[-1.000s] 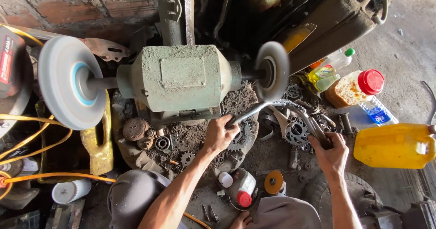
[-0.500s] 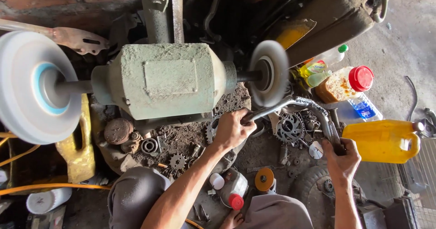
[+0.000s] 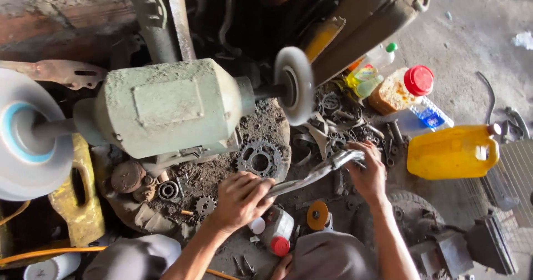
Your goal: The person uses a bench grinder to polish a curved metal handle. They hold the handle with both hands, rotating it to grind different surfaces against the spinning wheel. The person periodically pauses to inspect the handle before resuming the polishing process.
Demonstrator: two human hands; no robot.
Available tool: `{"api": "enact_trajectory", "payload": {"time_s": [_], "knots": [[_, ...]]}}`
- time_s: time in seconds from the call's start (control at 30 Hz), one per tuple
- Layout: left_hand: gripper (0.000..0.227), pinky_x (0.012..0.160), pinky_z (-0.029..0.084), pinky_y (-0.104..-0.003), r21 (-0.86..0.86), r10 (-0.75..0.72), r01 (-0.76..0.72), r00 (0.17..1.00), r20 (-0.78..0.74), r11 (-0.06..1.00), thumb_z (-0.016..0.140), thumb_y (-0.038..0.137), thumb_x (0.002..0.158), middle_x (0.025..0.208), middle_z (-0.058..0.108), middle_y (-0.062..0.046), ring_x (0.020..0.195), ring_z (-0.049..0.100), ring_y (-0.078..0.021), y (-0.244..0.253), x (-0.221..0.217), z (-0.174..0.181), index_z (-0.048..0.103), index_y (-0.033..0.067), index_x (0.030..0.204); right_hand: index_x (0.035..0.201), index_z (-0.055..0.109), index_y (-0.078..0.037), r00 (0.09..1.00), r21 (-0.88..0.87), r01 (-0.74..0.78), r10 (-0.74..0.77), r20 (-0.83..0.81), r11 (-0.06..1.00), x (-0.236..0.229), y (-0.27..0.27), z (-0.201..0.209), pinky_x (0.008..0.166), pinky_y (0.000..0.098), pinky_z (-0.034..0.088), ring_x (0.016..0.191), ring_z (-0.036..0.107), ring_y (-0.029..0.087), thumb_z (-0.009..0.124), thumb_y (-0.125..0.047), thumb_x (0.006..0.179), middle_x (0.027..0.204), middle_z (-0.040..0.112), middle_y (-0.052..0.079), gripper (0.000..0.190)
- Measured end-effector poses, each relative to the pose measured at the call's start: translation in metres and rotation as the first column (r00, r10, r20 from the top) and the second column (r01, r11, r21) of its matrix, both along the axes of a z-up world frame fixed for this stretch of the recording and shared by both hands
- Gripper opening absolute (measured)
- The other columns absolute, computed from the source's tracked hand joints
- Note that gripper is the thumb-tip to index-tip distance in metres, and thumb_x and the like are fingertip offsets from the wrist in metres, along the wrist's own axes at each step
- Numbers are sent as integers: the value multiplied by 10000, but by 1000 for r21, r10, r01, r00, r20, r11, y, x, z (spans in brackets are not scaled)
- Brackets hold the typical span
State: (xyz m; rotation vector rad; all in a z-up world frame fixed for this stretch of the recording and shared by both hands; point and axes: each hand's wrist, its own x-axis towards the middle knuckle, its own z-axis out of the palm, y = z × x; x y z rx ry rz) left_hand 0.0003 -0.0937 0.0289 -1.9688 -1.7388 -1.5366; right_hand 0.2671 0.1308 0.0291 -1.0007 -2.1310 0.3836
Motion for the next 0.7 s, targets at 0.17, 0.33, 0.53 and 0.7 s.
{"api": "enact_trajectory", "payload": {"time_s": [0.17,0.33,0.53,0.7], "knots": [[173,751,634,-354,-13,82,-87,975,-206,996,722,304,933,711,740,-37,682,744,-180,-17,-19,-19,700,170,1042,1147,731,-67,948,-135,-319,319,-19,938,-33,-8,-4,1066,546,466,1129,685,408,703,-23,900,1059,770,124,252],[274,699,640,-382,-233,79,-78,997,-7,969,698,339,966,802,773,-139,705,780,-268,-6,-18,-33,699,110,1116,1078,668,-83,966,-225,-238,255,50,945,-61,2,-8,758,488,550,821,723,399,718,-220,983,813,723,160,175],[245,636,642,-353,-259,161,-140,985,59,956,701,356,978,771,780,-153,671,786,-266,16,-21,-41,705,135,1081,1024,641,-65,966,-221,-215,240,91,951,-73,28,-21,678,459,513,704,694,367,720,-227,991,746,683,179,183],[244,610,636,-319,-225,207,-187,976,64,956,703,395,971,745,781,-135,653,787,-244,21,-23,-47,709,160,1038,1032,656,-74,968,-190,-226,242,66,956,-84,28,-10,699,435,536,726,705,325,736,-204,983,777,695,153,161]]}}
